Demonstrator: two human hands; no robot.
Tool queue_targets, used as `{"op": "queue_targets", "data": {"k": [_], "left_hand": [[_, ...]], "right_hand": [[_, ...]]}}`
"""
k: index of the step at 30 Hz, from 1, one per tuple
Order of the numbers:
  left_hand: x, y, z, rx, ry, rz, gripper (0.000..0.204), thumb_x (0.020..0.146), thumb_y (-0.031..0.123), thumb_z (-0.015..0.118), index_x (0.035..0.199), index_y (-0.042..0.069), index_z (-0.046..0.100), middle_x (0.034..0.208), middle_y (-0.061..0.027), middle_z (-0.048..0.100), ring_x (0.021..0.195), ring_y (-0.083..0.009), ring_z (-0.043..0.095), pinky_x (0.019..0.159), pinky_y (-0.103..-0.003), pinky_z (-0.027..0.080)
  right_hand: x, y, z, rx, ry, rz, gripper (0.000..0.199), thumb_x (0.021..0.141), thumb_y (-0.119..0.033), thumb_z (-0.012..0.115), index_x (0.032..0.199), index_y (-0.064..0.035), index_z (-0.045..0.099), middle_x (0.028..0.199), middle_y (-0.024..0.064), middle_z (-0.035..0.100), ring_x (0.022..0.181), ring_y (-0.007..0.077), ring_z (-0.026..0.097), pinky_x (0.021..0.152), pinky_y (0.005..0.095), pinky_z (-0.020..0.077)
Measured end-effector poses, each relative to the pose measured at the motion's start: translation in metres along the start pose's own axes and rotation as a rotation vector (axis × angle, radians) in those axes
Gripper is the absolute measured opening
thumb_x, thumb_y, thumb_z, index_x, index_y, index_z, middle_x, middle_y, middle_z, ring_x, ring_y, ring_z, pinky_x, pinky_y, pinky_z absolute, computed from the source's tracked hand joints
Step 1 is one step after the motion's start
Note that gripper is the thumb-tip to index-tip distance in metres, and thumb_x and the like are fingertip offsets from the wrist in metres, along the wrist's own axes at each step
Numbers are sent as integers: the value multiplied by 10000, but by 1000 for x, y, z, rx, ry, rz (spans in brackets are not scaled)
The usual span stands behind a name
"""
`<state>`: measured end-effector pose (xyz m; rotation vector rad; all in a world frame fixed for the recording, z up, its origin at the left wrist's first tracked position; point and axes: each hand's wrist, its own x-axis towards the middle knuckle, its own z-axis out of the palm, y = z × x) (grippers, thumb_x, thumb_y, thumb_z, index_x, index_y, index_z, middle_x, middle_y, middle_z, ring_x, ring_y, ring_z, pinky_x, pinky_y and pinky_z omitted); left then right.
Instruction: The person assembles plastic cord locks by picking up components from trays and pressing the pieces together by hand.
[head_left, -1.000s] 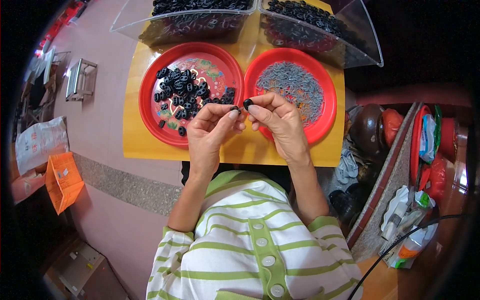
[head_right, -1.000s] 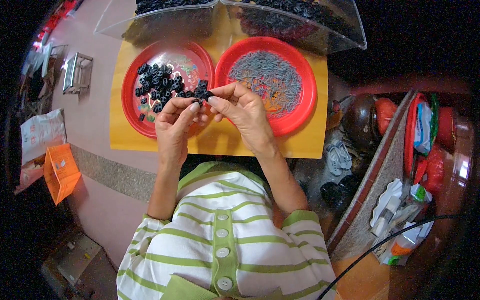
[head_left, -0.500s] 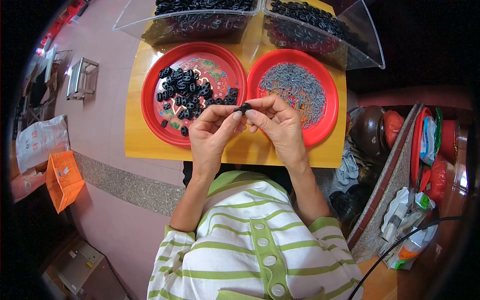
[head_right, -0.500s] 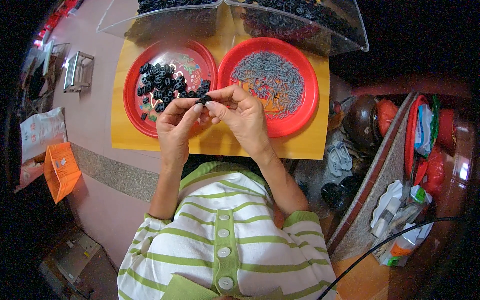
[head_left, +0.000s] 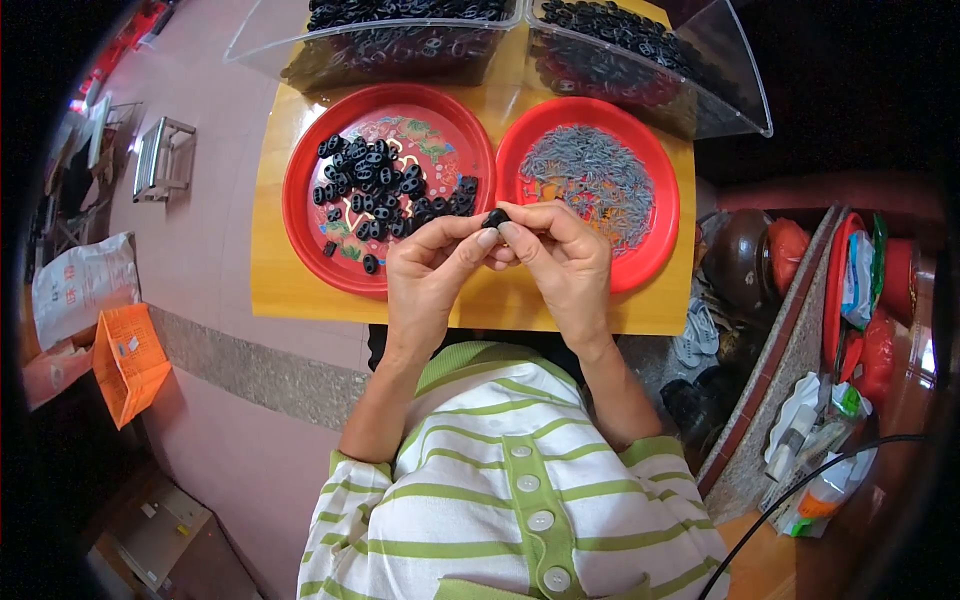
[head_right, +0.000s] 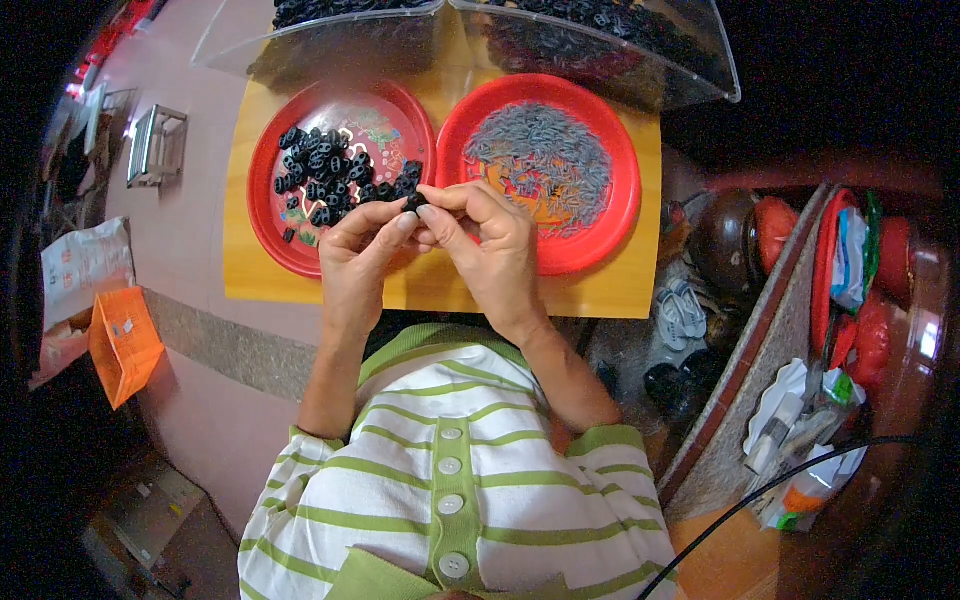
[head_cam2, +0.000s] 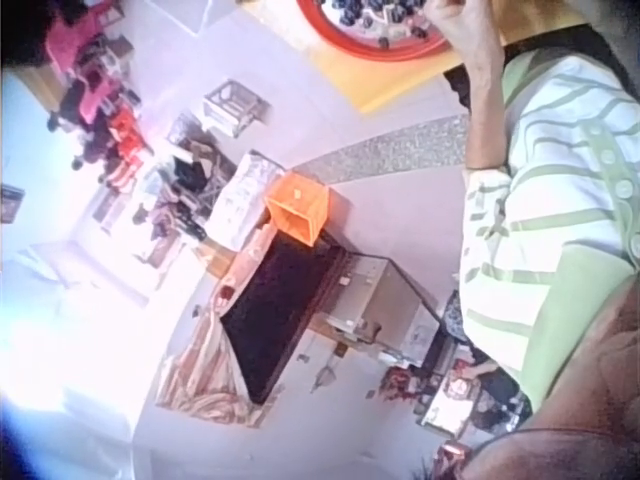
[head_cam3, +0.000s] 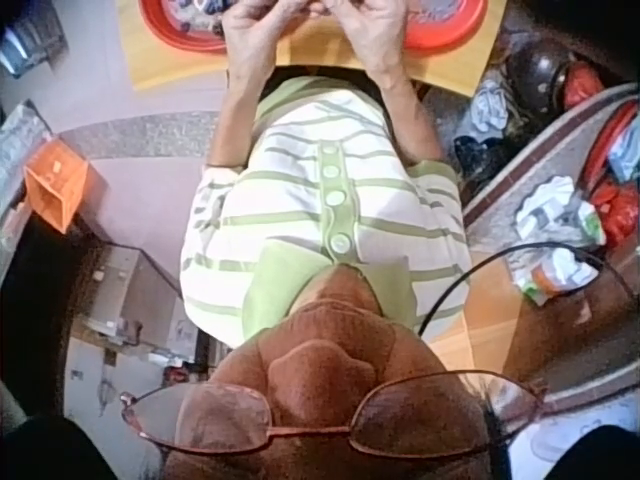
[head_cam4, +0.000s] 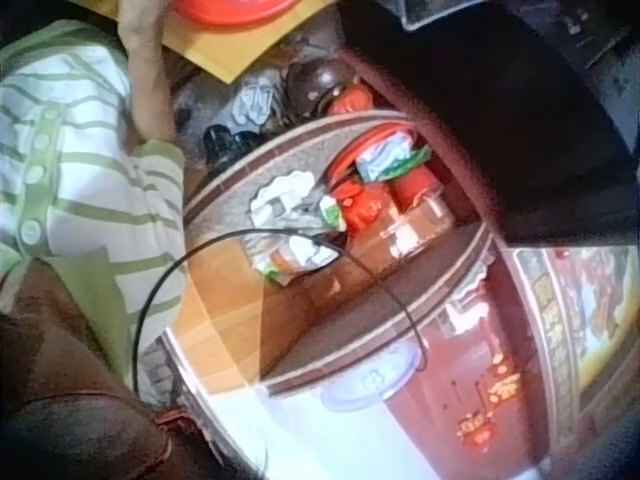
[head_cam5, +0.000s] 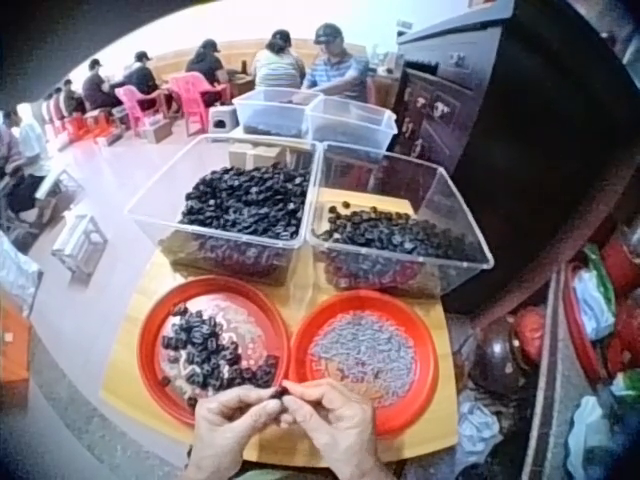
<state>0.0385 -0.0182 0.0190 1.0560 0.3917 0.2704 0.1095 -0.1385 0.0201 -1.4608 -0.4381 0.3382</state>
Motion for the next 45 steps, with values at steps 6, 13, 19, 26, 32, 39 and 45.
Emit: {"op": "queue_targets", "data": {"k": [6,13,19,26,32,39,45], "left_hand": [[-2,-1,-3,-222,15,-55,138,884,85,581,919,-43,621,836,-99,650,718,-141,630,676,-260,519],[-4,-15,-4,-388,119,-130,107,892,94,569,898,-6,605,782,-19,589,767,-103,590,730,-236,487],[-7,-2,18,-194,185,57,182,903,92,556,1037,-24,599,936,-38,571,804,-89,562,758,-227,467],[-4,-24,-1,-1,-58,276,223,884,-13,544,1103,-34,580,953,-37,540,825,-84,545,751,-199,450],[-2,-28,1,-56,-91,300,154,884,-24,538,1028,-51,586,907,-71,544,751,-116,576,656,-227,483],[18,-19,-9,301,-28,314,233,846,-8,591,1078,-16,600,899,-65,570,733,-115,573,655,-238,482],[54,-3,-26,1130,18,639,253,771,27,647,1022,55,641,850,-98,587,815,-242,550,709,-317,462]], "right_hand": [[0,-17,4,-247,-42,-165,222,765,-8,667,986,-13,639,852,72,587,766,141,592,660,261,487],[1,-12,6,-388,-25,-273,303,697,-25,719,985,-26,625,880,84,585,767,165,595,659,274,492],[4,-9,-4,-339,-43,-266,281,698,-43,728,960,-17,628,869,75,593,762,158,595,638,271,485],[0,-1,-14,-14,-160,-7,221,740,-50,719,925,11,615,854,50,589,697,98,581,611,235,480],[-3,1,-13,187,-176,124,158,796,-23,674,926,27,600,842,32,589,741,87,596,624,214,494],[28,-5,-28,-41,-178,109,183,788,-45,687,958,-1,635,862,32,630,744,66,585,654,210,481],[123,-54,-76,-741,333,-611,164,777,-94,691,930,-44,659,796,29,644,664,97,581,615,237,466]]}}
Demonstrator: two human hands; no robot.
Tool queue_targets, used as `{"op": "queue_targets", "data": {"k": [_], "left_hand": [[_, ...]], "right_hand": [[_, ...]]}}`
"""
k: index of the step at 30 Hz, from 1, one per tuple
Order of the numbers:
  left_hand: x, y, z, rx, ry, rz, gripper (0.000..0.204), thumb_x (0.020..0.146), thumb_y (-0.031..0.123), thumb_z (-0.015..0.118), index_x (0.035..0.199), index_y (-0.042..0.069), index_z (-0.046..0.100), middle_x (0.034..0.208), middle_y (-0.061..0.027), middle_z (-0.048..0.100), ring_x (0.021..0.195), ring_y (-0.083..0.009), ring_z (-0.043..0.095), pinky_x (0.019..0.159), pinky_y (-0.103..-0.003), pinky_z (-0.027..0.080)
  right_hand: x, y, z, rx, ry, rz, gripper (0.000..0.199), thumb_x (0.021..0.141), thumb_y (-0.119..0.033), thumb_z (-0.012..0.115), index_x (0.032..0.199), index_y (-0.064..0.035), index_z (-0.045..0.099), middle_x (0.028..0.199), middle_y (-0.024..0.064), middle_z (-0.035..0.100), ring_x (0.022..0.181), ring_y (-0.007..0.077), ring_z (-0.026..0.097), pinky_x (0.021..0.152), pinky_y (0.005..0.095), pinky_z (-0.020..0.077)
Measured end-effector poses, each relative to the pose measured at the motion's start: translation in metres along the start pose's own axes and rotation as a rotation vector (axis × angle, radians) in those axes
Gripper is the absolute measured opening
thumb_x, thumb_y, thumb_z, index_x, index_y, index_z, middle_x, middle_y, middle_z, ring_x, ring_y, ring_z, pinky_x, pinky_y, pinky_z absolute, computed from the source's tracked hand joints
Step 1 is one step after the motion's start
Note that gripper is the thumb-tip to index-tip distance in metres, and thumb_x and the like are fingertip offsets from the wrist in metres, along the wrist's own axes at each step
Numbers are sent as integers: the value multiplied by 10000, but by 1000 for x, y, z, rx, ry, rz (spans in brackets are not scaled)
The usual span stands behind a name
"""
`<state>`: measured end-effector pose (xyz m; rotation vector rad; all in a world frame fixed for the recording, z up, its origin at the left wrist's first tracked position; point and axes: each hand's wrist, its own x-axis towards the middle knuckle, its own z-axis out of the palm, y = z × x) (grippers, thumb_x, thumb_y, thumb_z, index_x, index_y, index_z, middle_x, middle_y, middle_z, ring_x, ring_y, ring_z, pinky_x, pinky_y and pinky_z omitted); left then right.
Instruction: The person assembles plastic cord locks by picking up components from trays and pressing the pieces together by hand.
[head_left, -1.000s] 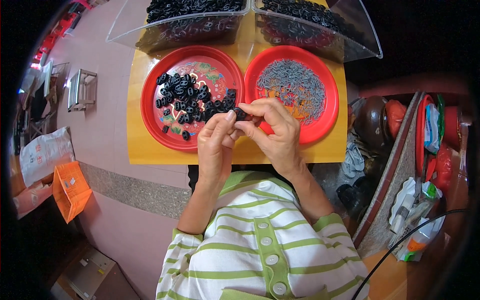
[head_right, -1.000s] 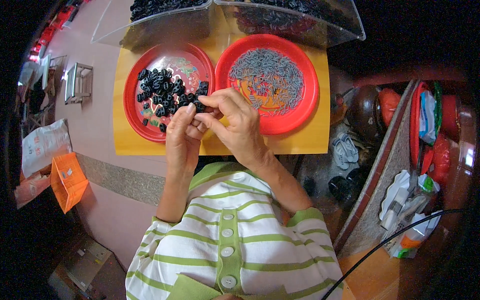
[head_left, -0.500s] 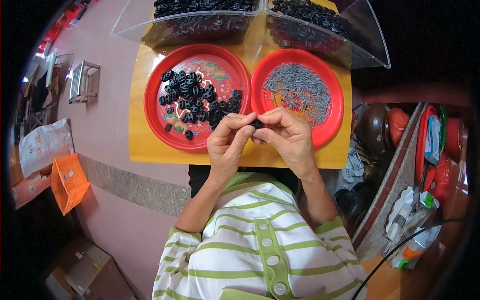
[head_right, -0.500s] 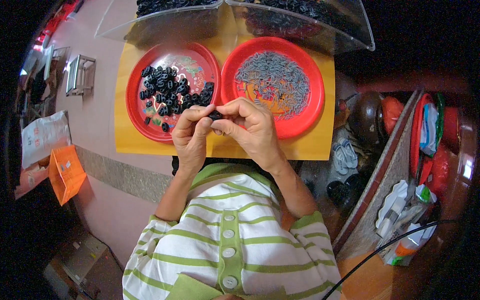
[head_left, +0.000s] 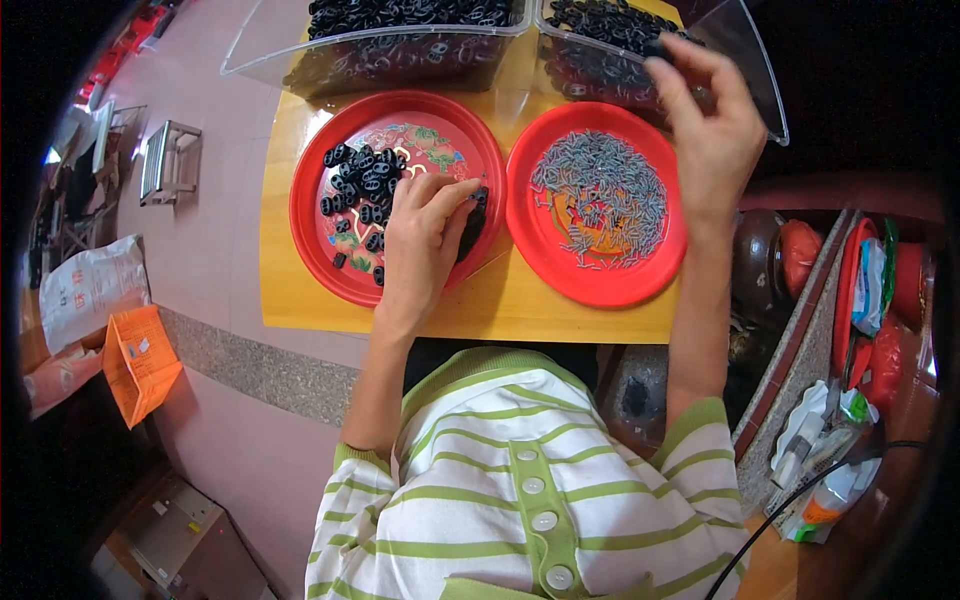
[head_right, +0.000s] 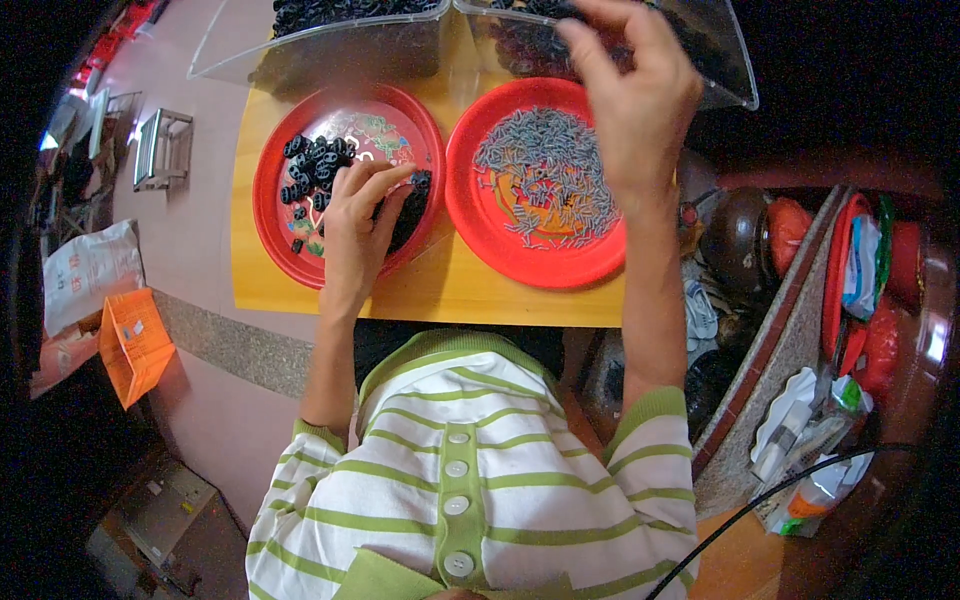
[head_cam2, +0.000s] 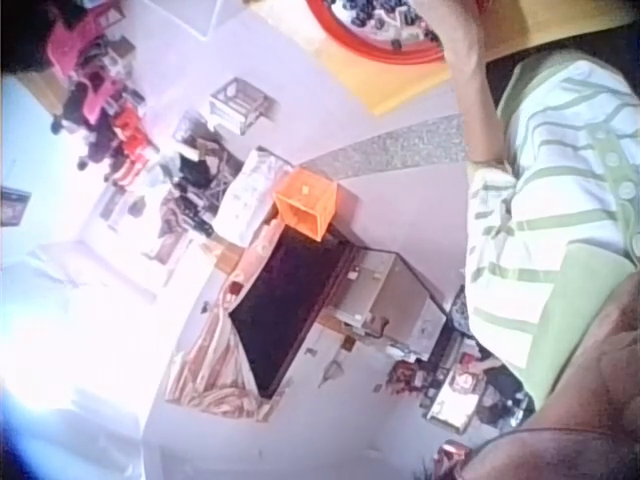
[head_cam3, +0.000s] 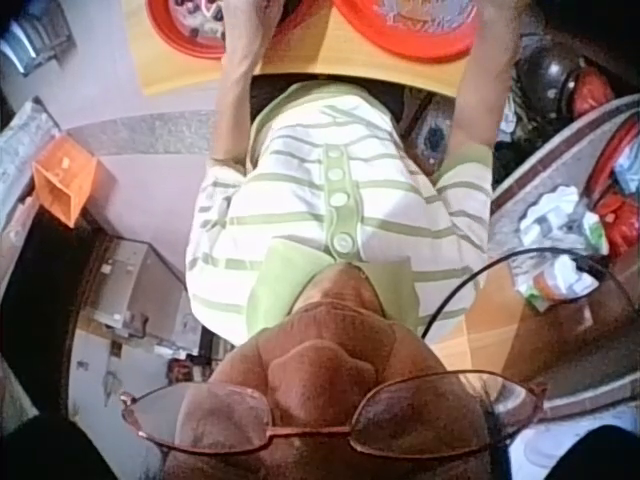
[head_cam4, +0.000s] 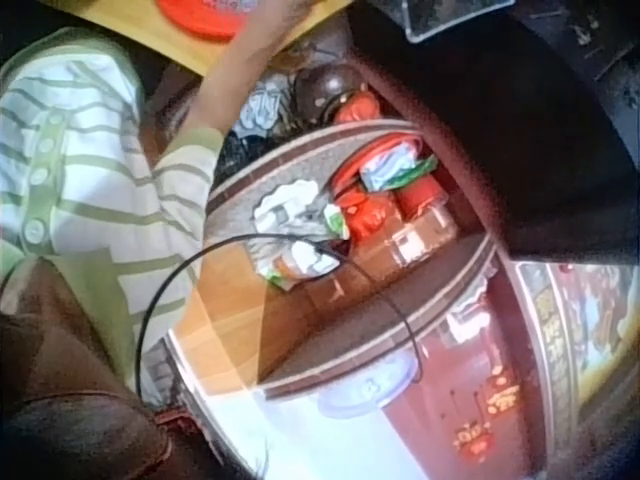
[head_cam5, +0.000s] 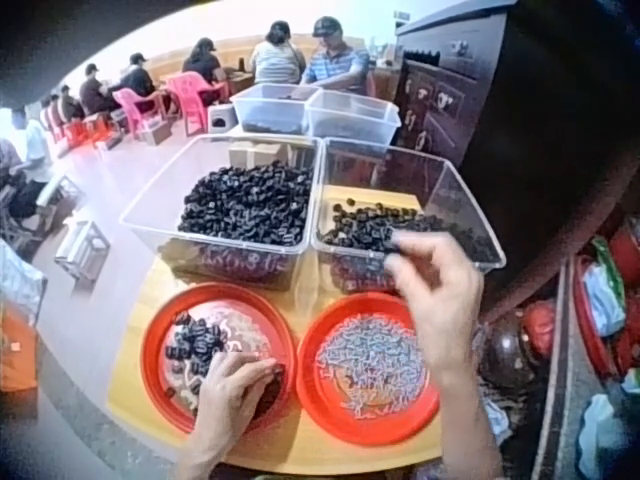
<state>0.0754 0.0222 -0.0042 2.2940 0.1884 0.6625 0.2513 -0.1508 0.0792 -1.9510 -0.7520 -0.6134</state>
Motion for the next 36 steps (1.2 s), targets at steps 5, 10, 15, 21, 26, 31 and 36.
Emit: {"op": "queue_targets", "data": {"k": [5,10,15,21,26,31,36], "left_hand": [[7,-8,4,181,-99,52,165,729,19,647,892,38,659,840,-91,590,803,-269,532,710,-359,465],[7,-14,8,222,-144,48,154,732,53,650,885,39,651,844,-84,590,805,-267,535,725,-356,457],[8,-13,10,235,-143,66,119,712,41,647,827,33,620,822,-88,579,780,-274,534,713,-365,459],[-2,-1,3,44,-48,40,105,741,20,652,829,29,594,805,-89,576,740,-240,550,673,-335,465],[-29,20,-7,-787,-28,-574,68,865,29,581,921,-6,563,861,-92,655,710,-128,623,646,-238,500],[-47,29,-16,-1342,-17,-837,264,876,49,577,1114,-46,513,902,-148,655,758,-153,643,703,-243,528],[-55,36,-17,-1341,-19,-872,234,877,60,579,1084,-46,547,934,-152,652,811,-167,652,738,-256,534]], "right_hand": [[14,-9,-7,-34,-64,62,273,773,-31,657,1043,-39,617,847,53,611,640,116,526,602,234,442],[-55,-9,6,172,-468,142,66,773,-84,661,815,-35,647,771,80,608,674,183,594,591,292,459],[-99,0,24,39,-653,193,94,775,-100,660,822,-23,632,784,95,591,704,224,587,621,324,460],[-110,2,32,-7,-651,169,120,775,-151,654,797,-39,617,815,120,578,777,293,594,670,398,472],[-114,2,34,-69,-622,129,113,775,-144,646,775,-38,607,816,116,579,787,293,591,684,402,477],[-110,-3,25,-83,-562,46,88,783,-114,634,789,-31,603,791,115,593,766,294,600,655,394,479],[-108,-5,13,71,-554,166,111,796,-97,628,865,-14,604,743,121,613,675,265,612,599,360,475]]}}
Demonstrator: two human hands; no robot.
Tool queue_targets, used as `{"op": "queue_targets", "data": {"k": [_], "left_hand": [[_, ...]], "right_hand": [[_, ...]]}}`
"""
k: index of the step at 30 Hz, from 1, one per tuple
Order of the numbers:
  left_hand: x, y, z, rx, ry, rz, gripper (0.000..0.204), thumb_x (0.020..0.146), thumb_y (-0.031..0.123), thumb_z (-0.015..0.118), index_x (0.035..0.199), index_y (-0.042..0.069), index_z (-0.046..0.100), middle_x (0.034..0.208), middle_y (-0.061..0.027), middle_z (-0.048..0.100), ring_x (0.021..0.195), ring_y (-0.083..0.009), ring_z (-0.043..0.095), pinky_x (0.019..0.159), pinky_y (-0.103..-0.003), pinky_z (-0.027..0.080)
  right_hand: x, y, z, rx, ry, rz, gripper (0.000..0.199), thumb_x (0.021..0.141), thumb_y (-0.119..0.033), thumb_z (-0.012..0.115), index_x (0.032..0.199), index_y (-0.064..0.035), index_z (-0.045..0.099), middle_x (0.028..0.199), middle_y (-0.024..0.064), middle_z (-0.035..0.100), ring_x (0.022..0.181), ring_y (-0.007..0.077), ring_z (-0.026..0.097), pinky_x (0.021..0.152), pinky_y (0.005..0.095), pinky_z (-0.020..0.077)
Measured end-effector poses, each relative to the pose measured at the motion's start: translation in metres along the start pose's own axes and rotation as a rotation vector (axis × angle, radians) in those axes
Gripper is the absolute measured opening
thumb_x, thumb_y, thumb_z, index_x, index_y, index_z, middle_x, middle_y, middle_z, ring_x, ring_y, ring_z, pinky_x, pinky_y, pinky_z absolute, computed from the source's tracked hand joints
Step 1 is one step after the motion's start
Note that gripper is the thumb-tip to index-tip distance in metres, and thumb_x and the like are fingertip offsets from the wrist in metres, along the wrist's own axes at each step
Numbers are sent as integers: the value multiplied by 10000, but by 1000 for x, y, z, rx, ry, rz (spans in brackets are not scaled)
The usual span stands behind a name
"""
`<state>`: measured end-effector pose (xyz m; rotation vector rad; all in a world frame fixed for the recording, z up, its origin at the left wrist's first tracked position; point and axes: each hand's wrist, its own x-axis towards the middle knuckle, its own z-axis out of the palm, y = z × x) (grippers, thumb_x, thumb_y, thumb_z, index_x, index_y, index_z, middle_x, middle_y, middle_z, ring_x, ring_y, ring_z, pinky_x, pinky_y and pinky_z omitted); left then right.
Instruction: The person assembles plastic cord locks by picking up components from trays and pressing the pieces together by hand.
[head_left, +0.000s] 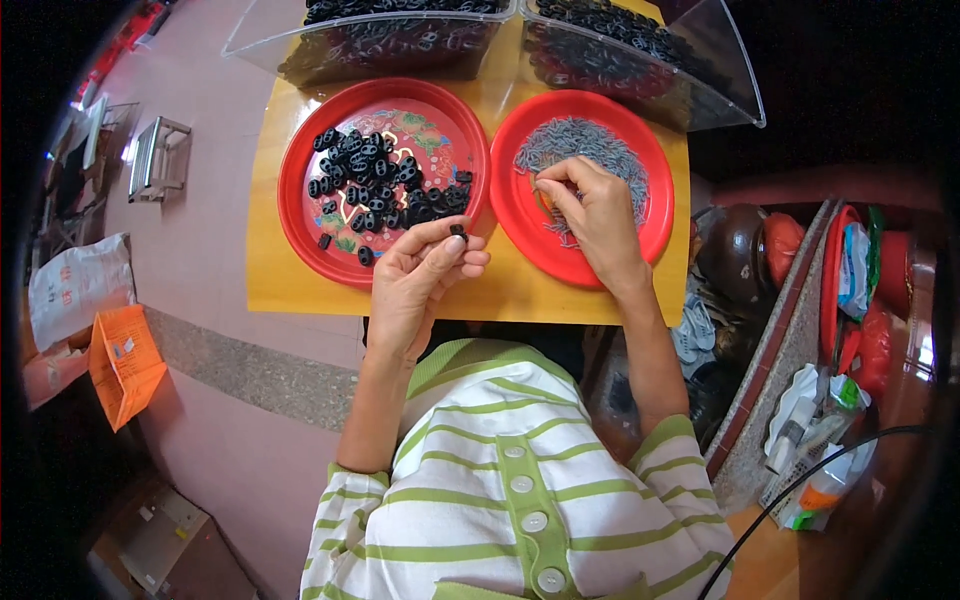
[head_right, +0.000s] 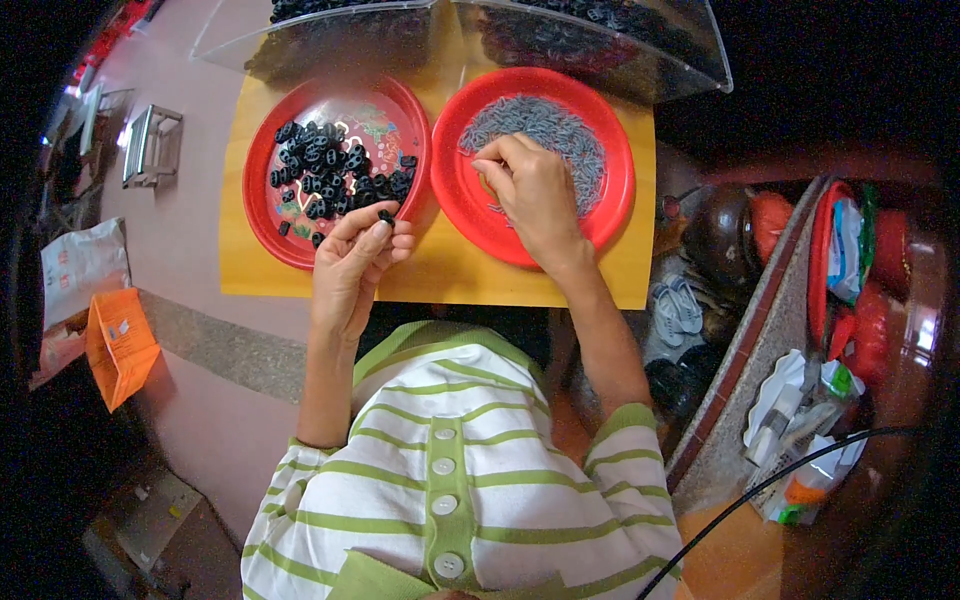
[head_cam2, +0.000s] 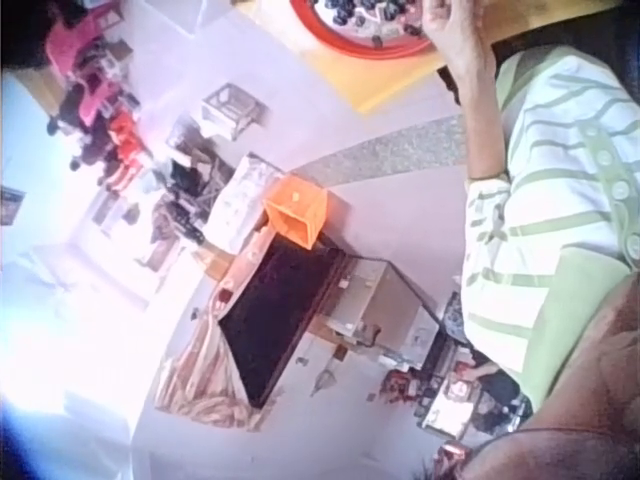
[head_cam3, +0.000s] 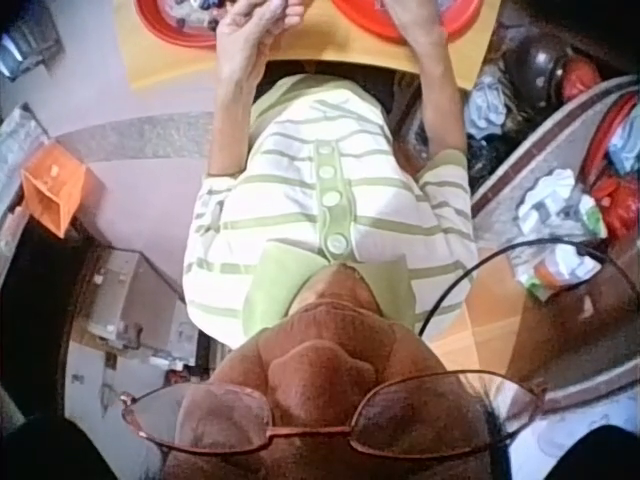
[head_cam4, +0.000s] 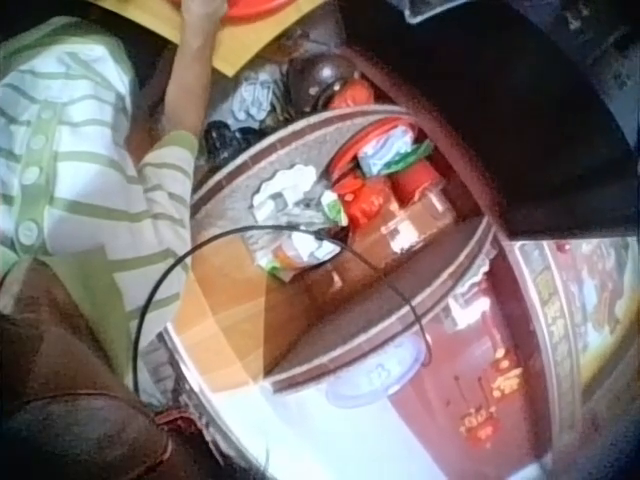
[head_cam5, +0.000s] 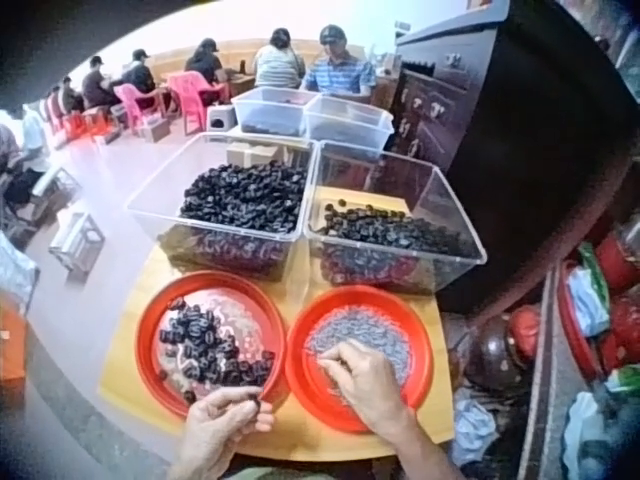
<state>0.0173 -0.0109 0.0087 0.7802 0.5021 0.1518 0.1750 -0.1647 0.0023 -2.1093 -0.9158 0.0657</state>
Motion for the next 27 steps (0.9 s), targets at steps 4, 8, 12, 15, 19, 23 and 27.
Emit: {"op": "queue_targets", "data": {"k": [4,8,12,15,19,23,27], "left_hand": [[0,-5,1,44,-16,29,175,879,59,575,1022,-42,577,942,-150,650,821,-176,652,749,-270,533],[3,-9,7,226,-59,140,135,876,43,572,984,-35,592,913,-109,649,804,-155,645,750,-257,520],[14,-10,14,239,-76,108,124,872,43,580,969,-30,603,889,-81,648,796,-134,637,747,-243,509],[18,-12,18,248,-92,130,137,870,40,586,983,-34,608,891,-80,651,795,-126,637,732,-233,508],[21,-16,22,307,-96,179,177,864,32,597,1027,-37,605,894,-73,655,792,-117,637,714,-220,509],[22,-17,26,327,-117,218,174,855,36,614,1015,-34,615,885,-62,657,789,-101,631,713,-212,507],[25,-21,25,398,-86,252,154,850,40,623,985,-32,628,869,-59,661,764,-92,626,705,-205,503]], "right_hand": [[-7,-10,-3,362,-84,340,110,852,-99,594,909,-6,600,715,64,616,596,121,574,513,271,453],[-10,-9,-6,610,-170,464,115,898,-131,571,935,-25,596,777,10,595,622,15,503,508,139,408],[-13,-11,-6,744,-171,463,140,896,-145,580,935,-11,594,794,10,597,626,22,502,503,148,405],[-16,-16,-6,784,-209,446,172,897,-188,582,936,-21,596,794,4,601,635,20,510,493,152,414],[-20,-24,-6,776,-244,437,208,901,-243,580,924,-37,598,764,-12,592,614,16,507,481,159,423],[-20,-28,-7,761,-261,479,175,900,-189,585,938,-18,595,778,-8,591,614,11,490,503,145,399],[-20,-34,-11,670,-247,444,153,893,-172,593,918,-21,603,758,-13,588,583,11,484,503,146,399]]}}
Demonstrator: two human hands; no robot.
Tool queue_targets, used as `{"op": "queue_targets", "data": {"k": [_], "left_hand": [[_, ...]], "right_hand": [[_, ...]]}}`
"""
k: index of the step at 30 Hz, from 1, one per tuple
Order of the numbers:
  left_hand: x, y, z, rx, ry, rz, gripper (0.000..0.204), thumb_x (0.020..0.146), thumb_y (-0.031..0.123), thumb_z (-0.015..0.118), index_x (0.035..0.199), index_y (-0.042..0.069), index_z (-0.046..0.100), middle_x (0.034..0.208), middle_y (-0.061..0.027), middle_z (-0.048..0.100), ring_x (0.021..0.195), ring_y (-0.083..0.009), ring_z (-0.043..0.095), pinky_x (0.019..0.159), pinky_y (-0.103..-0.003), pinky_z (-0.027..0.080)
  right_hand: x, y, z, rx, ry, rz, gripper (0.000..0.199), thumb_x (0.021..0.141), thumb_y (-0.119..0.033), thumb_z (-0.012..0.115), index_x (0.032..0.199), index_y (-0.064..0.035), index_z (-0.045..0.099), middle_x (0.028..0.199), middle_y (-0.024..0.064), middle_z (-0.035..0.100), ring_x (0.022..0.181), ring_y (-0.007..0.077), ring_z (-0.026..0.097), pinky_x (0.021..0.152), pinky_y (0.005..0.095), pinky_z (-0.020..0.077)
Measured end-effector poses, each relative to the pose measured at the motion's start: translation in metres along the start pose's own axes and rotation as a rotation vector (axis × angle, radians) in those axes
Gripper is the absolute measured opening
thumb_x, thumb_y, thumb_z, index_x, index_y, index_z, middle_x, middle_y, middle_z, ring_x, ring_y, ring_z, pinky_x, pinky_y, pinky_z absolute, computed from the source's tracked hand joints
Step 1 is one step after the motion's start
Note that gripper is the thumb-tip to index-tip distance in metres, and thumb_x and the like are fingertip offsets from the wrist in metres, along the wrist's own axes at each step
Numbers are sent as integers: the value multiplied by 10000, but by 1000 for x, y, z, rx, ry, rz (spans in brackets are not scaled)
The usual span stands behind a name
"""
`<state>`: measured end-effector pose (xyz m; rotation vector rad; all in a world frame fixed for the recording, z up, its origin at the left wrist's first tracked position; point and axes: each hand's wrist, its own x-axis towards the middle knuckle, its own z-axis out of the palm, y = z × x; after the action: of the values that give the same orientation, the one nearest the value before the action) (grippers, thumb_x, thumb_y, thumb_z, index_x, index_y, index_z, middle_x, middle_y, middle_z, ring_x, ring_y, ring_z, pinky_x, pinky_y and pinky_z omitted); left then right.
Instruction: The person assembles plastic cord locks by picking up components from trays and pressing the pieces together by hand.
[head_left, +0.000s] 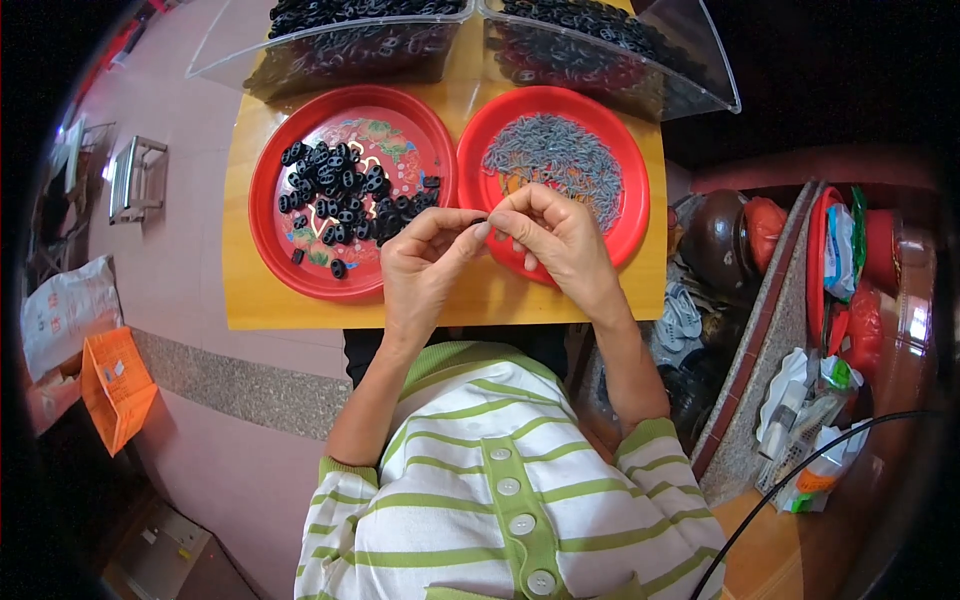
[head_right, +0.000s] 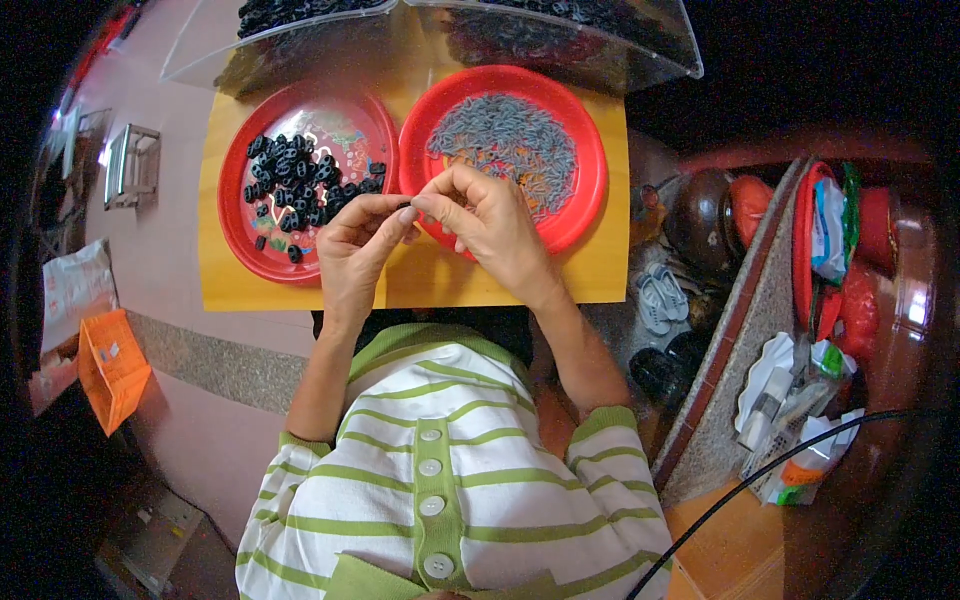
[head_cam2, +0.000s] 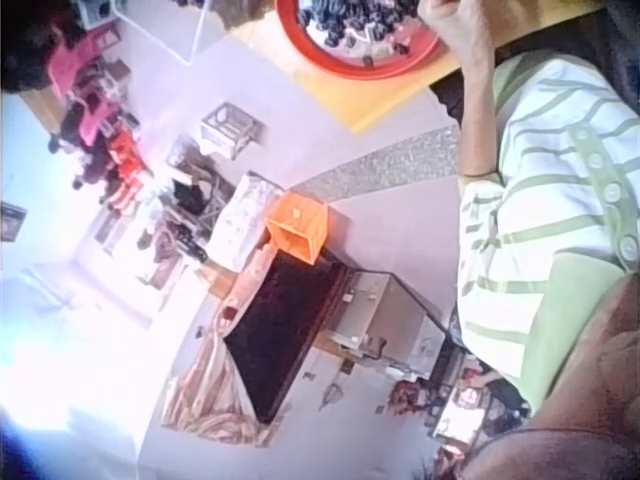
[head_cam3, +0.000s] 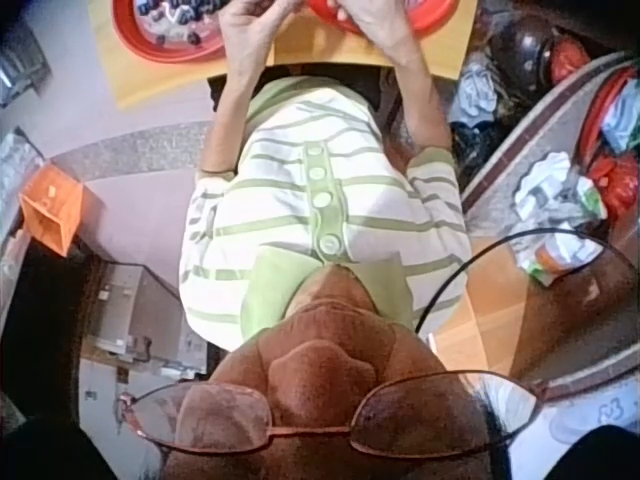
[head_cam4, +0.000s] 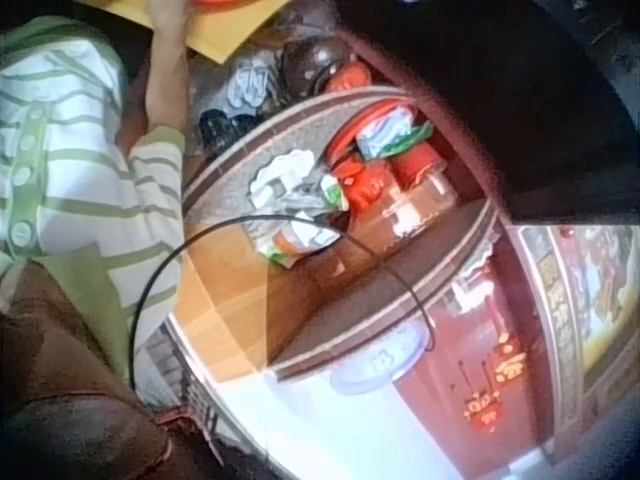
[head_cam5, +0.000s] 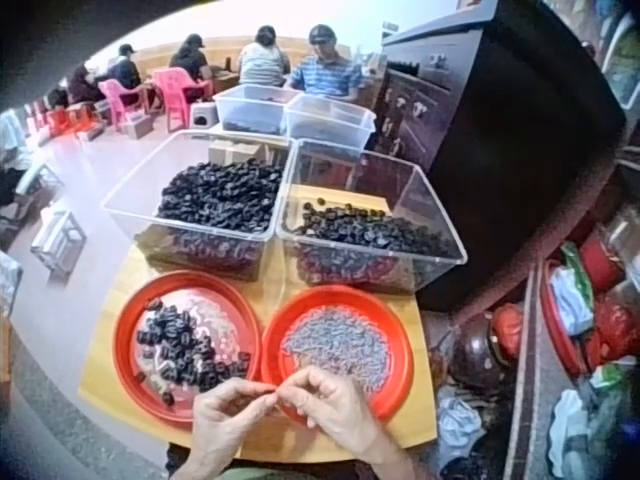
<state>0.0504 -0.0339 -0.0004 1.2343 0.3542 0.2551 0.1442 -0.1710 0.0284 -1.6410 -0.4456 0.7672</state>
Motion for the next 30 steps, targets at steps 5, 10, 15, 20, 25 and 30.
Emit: {"op": "queue_targets", "data": {"k": [5,10,15,20,25,30], "left_hand": [[4,2,3,-44,41,-35,147,839,60,642,956,-28,642,846,-58,666,720,-89,619,684,-202,497],[3,4,2,-99,35,-87,156,845,63,633,968,-32,640,861,-74,665,730,-109,632,685,-216,507],[-3,5,-6,-348,16,-204,175,876,63,588,1008,-49,614,918,-119,657,789,-157,651,710,-247,530],[-13,8,-15,-424,5,-269,192,899,54,541,1049,-58,578,963,-149,643,849,-193,657,773,-277,548],[-17,8,-19,-416,22,-259,189,901,57,538,1044,-58,582,957,-146,646,845,-188,658,771,-271,547],[-19,9,-21,-375,24,-206,190,896,59,549,1039,-60,591,930,-140,654,823,-181,661,759,-266,545]], "right_hand": [[-7,-2,8,19,97,-90,125,872,-156,615,888,-32,621,742,-2,617,560,27,511,464,177,406],[-9,-2,14,-27,183,-177,63,840,-88,632,851,-26,626,759,19,629,595,62,547,513,202,440],[-1,14,20,-107,285,-424,64,815,-65,642,854,-23,614,785,44,629,686,113,592,573,242,467],[-4,13,29,-42,221,-365,79,816,-64,640,874,-20,609,801,53,636,724,119,615,590,247,476],[-5,11,33,-12,169,-298,76,825,-67,634,880,-16,616,816,56,645,727,114,633,592,243,499],[-7,1,35,-86,139,-287,82,826,-56,629,888,-4,616,817,60,647,731,114,637,591,247,510]]}}
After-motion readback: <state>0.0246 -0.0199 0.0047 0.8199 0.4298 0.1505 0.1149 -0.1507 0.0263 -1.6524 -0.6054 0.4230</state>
